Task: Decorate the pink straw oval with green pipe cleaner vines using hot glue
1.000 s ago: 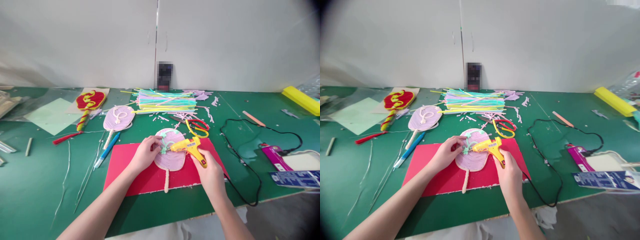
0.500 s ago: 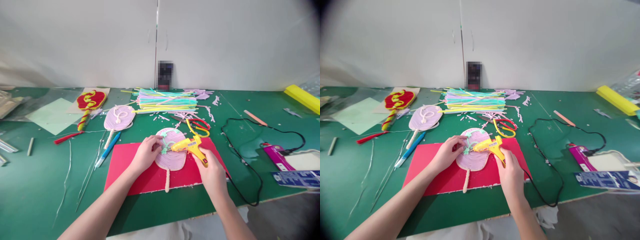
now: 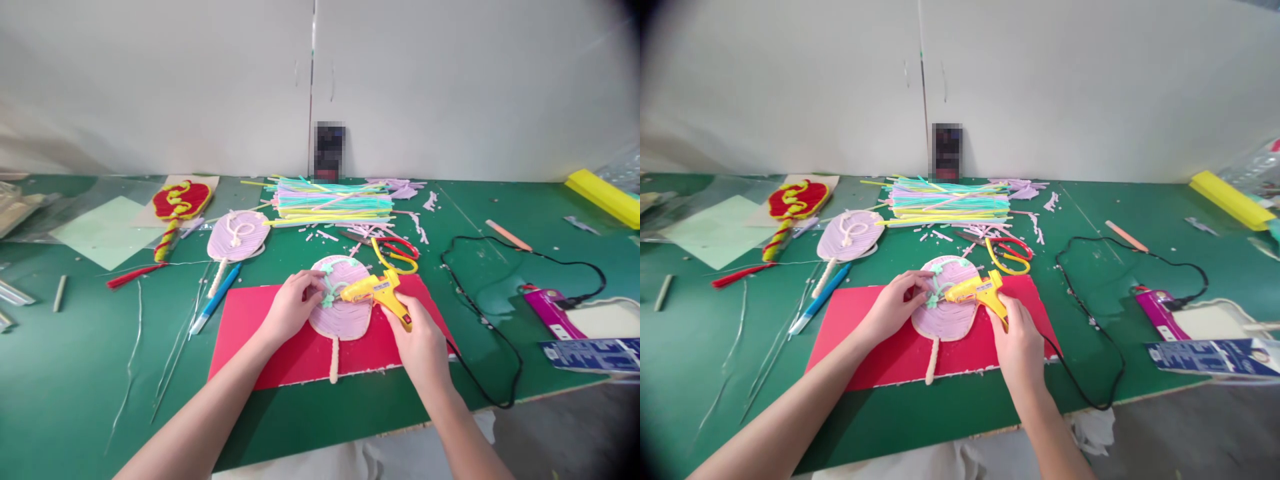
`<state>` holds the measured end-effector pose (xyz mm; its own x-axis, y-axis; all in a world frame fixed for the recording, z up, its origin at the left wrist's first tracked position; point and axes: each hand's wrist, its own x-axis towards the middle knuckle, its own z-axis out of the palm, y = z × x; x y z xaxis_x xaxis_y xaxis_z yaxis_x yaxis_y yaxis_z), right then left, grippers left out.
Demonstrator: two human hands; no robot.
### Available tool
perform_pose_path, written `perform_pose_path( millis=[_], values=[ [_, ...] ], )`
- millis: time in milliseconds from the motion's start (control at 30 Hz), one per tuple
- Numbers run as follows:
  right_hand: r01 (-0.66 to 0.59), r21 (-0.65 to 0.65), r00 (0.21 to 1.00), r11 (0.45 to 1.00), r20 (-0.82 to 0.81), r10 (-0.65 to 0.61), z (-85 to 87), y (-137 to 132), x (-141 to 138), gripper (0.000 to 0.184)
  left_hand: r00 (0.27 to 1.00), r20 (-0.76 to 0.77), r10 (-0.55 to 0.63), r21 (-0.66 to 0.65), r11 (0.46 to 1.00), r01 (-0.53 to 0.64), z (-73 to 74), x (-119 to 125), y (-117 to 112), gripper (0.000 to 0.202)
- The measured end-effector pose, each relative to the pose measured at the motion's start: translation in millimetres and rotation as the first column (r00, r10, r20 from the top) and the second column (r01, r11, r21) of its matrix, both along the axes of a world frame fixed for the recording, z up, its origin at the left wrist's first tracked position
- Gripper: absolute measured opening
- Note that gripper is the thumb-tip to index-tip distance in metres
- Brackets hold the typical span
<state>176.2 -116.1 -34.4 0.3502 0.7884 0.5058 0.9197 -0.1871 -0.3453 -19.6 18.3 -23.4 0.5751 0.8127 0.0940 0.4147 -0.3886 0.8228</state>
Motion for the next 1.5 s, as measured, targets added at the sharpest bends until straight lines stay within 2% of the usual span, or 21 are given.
perform_pose_path(
  millis=[200,400,567,700,767,900,967,1067,1167,1300,1500],
  values=[
    [0.037,-0.051,0.997,0.998,0.068,-0.033,1.2,4.3,-2.1,0.041,1.000,-0.006,0.003,0.001,1.000,-0.003,0.3,0.4,0.0,0.009],
    [-0.028,0.027,0.998,0.999,0.058,0.026,-1.7,0.8,2.1,0.023,1.000,0.004,0.005,-0.008,1.000,-0.005,3.3,0.8,-0.4,0.009],
    [-0.018,0.011,0.997,1.000,0.074,0.017,-0.9,1.7,2.4,0.029,1.000,0.005,0.004,-0.005,1.000,-0.004,2.1,1.0,-0.6,0.009],
    [-0.024,0.027,0.999,0.999,0.048,0.023,-1.0,3.3,1.4,0.024,1.000,0.004,0.007,-0.013,1.000,-0.007,0.9,0.6,-0.5,0.009],
    [-0.001,0.013,1.000,1.000,0.027,0.001,-1.9,3.4,0.8,0.031,1.000,0.001,0.004,-0.014,1.000,-0.004,0.6,0.4,-0.4,0.009],
    [0.004,-0.022,0.997,1.000,-0.071,-0.005,-0.6,3.8,2.6,0.062,1.000,-0.006,0.000,-0.004,1.000,0.000,0.0,0.5,-0.3,0.009],
    [-0.029,-0.048,0.985,0.998,-0.169,0.020,1.7,4.9,6.2,0.071,1.000,-0.008,-0.001,0.004,1.000,0.001,-0.3,0.7,-0.4,0.008],
    [-0.107,-0.060,0.935,0.992,-0.346,0.081,4.3,7.6,13.6,0.071,1.000,-0.009,-0.002,0.016,1.000,0.002,-0.2,0.8,-0.6,0.009],
    [-0.148,-0.056,0.904,0.987,-0.411,0.113,5.1,10.2,17.8,0.069,1.000,-0.008,0.000,0.017,1.000,0.001,0.1,0.7,-0.7,0.009],
    [-0.124,-0.098,0.942,0.987,-0.325,0.086,8.0,10.9,14.4,0.073,1.000,-0.004,-0.004,0.011,1.000,0.004,-0.5,0.9,-0.5,0.008],
    [-0.144,-0.144,0.976,0.979,-0.184,0.117,13.5,9.8,8.0,0.072,1.000,-0.003,-0.003,0.006,1.000,0.003,-1.1,1.0,-0.4,0.008]
  ],
)
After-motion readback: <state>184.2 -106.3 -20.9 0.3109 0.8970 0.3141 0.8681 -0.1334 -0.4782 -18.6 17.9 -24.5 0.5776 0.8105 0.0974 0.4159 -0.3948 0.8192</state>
